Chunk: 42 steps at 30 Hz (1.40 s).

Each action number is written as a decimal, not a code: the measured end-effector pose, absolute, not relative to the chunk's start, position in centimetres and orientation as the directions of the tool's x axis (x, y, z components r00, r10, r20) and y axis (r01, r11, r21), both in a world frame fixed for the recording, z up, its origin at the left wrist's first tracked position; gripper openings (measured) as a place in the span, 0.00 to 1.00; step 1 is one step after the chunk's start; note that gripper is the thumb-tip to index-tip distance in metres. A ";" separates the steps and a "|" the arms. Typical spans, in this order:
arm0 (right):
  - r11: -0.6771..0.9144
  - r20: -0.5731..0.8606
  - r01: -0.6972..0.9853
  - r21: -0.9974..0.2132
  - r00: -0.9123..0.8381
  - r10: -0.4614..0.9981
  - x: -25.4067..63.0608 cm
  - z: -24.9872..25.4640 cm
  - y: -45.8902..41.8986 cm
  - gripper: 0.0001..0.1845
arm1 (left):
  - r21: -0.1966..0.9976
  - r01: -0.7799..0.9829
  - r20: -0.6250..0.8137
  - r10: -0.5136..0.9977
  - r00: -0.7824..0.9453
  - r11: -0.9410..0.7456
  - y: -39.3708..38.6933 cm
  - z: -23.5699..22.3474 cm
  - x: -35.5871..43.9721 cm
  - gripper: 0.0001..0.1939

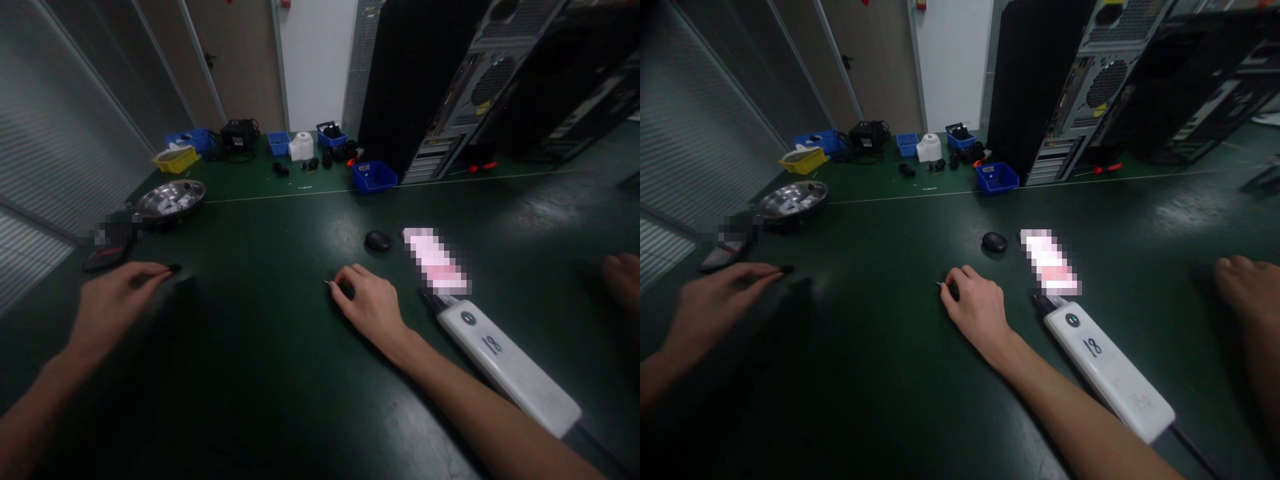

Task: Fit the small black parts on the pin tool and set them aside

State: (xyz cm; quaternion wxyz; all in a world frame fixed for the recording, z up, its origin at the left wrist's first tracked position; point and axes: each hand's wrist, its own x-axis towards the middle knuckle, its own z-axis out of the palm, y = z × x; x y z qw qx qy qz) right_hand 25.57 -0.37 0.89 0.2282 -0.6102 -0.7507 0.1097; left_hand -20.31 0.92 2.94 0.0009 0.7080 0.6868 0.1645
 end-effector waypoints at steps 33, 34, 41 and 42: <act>0.389 0.213 0.763 -0.516 -0.325 0.921 25.1 1.1 -0.4 0.09 | 0.601 0.476 0.287 0.729 0.621 -0.642 3.1 -0.3 1.7 0.14; 0.389 0.204 0.767 -0.511 -0.331 0.921 25.1 1.2 -0.5 0.09 | 0.570 0.478 0.291 0.709 0.642 -0.668 3.0 -0.4 1.7 0.15; 0.398 0.243 0.707 -0.585 -0.316 0.917 24.9 1.4 -0.6 0.09 | 0.650 0.433 0.305 0.736 0.604 -0.625 2.9 -0.2 2.0 0.14; 0.398 0.248 0.702 -0.590 -0.312 0.917 24.9 1.4 -0.6 0.09 | 0.658 0.433 0.308 0.745 0.592 -0.616 2.9 -0.1 2.1 0.14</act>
